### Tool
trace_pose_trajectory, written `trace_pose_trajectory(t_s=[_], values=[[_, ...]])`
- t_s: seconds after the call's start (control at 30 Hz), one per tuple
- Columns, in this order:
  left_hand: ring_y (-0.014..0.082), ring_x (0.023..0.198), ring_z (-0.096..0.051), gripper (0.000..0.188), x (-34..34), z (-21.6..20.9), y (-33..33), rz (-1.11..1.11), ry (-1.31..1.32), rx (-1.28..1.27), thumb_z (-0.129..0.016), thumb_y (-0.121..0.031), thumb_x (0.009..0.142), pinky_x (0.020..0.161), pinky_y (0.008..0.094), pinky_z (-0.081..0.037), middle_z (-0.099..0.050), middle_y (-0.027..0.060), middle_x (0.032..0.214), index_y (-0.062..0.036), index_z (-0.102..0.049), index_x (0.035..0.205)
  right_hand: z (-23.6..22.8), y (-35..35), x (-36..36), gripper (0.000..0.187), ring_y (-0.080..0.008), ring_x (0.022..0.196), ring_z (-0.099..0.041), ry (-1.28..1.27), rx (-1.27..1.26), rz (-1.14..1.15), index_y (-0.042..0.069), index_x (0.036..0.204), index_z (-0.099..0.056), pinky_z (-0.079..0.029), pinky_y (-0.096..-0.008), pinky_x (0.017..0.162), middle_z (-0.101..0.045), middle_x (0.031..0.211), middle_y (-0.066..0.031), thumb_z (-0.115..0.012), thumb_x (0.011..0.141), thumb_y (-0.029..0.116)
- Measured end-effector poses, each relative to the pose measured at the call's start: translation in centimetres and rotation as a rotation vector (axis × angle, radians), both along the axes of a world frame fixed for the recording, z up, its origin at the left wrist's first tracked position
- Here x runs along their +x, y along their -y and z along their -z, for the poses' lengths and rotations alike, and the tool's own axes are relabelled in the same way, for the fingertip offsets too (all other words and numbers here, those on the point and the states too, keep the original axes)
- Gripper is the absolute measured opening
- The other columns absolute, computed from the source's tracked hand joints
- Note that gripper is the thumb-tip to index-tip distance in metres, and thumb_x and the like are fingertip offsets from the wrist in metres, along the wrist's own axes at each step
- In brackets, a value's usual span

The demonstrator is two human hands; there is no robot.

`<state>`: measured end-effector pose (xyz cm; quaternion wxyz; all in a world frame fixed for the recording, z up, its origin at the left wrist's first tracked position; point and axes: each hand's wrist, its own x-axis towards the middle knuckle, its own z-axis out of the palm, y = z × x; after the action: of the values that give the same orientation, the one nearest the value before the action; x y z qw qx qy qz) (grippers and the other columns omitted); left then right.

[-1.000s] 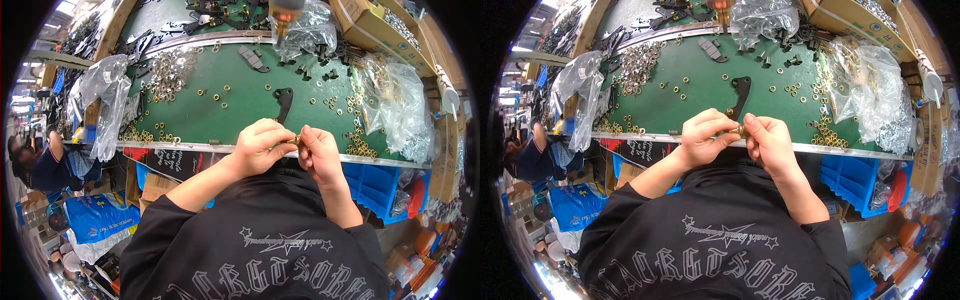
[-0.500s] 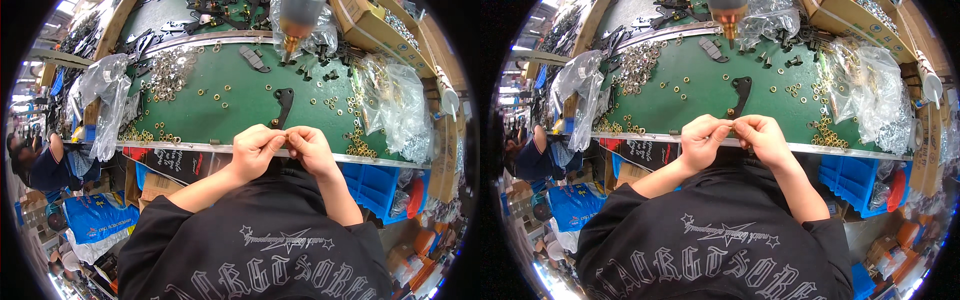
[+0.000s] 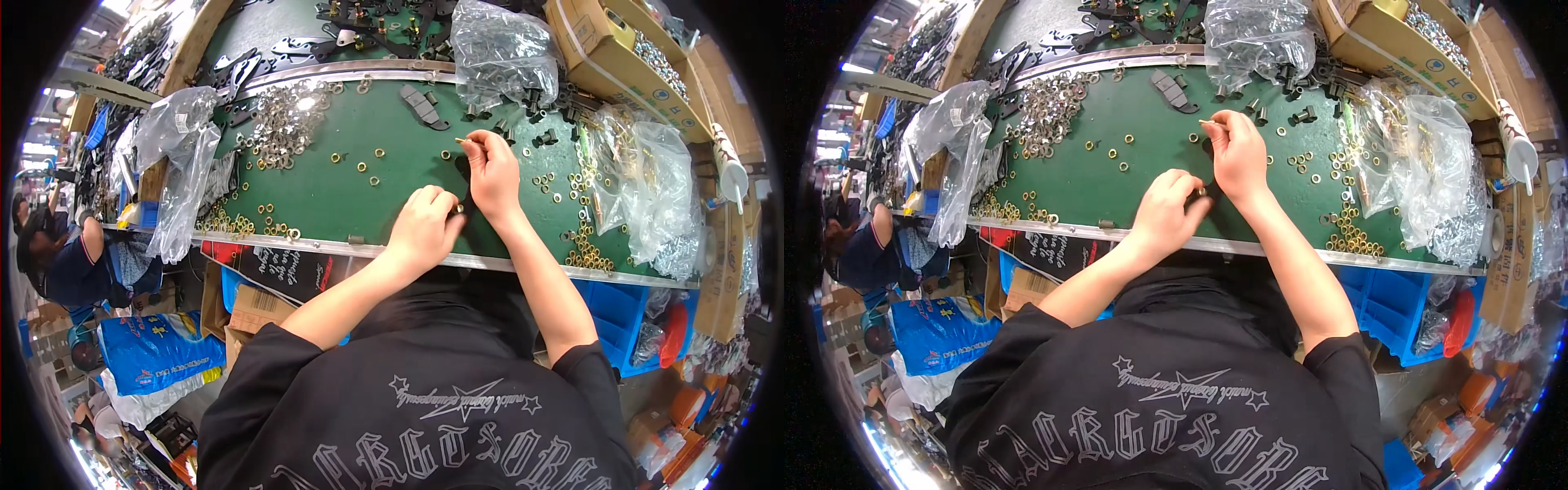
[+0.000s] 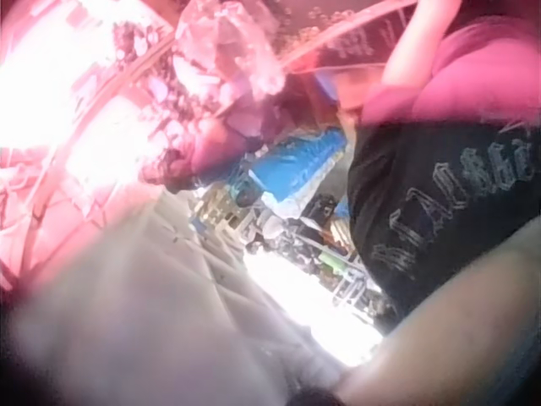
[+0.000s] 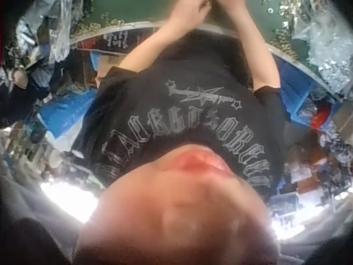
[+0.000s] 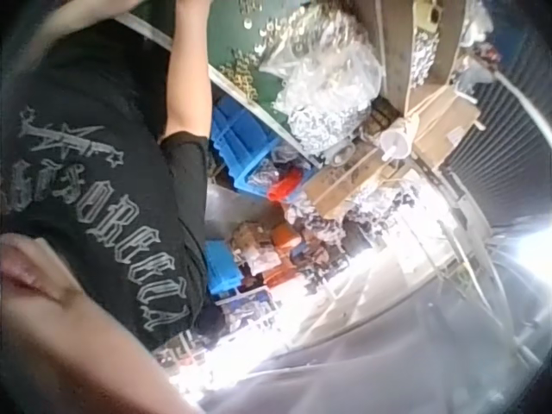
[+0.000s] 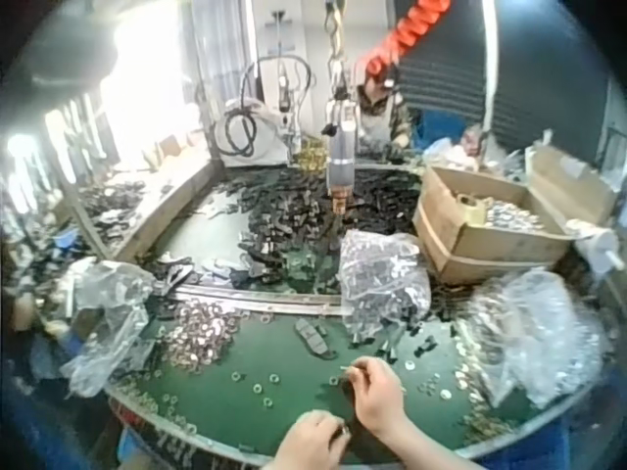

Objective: Assembling small black plastic components with metal rings using an electric screwdriver at a manual workstation.

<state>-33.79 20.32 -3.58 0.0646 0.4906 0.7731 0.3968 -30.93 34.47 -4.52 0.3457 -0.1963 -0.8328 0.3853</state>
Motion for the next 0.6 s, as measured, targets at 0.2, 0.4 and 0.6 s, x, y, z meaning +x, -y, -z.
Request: trace_pose_trajectory(t_s=[0.2,0.4,0.6], values=[[0.0308,0.076,-0.053,0.019,0.4,-0.2,-0.2,-0.012,-0.032,-0.058,-0.057,-0.003,0.072,0.068,0.036,-0.044,-0.054,0.0151,0.082,0.0026,-0.05,0.088,0.1,-0.2,-0.1,0.023,-0.0144,0.062,-0.052,-0.041,-0.104,0.032,-0.001,0.087,-0.053,-0.041,-0.0264,0.056,-0.052,0.071,-0.0063,-0.051,0.086,0.022],[0.0329,0.077,-0.055,0.016,0.4,-1.6,1.1,0.205,-0.114,0.14,-0.055,-0.005,0.075,0.066,0.0351,-0.046,-0.054,0.0202,0.093,0.0014,-0.046,0.087,-2.2,1.1,0.3,0.027,-0.01,0.053,-0.049,-0.204,-0.888,-0.086,0.002,0.092,-0.049,-0.039,-0.0221,0.048,-0.048,0.067,-0.0028,-0.049,0.087,0.028],[0.0251,0.074,-0.058,0.018,0.6,-3.6,1.8,0.216,0.222,0.202,-0.053,-0.013,0.082,0.067,0.0316,-0.047,-0.057,0.0135,0.082,0.0017,-0.048,0.089,-4.2,2.0,2.4,0.028,-0.0075,0.047,-0.043,-0.301,-1.088,-0.165,0.004,0.094,-0.046,-0.036,-0.0197,0.045,-0.047,0.072,-0.0029,-0.047,0.088,0.031]])
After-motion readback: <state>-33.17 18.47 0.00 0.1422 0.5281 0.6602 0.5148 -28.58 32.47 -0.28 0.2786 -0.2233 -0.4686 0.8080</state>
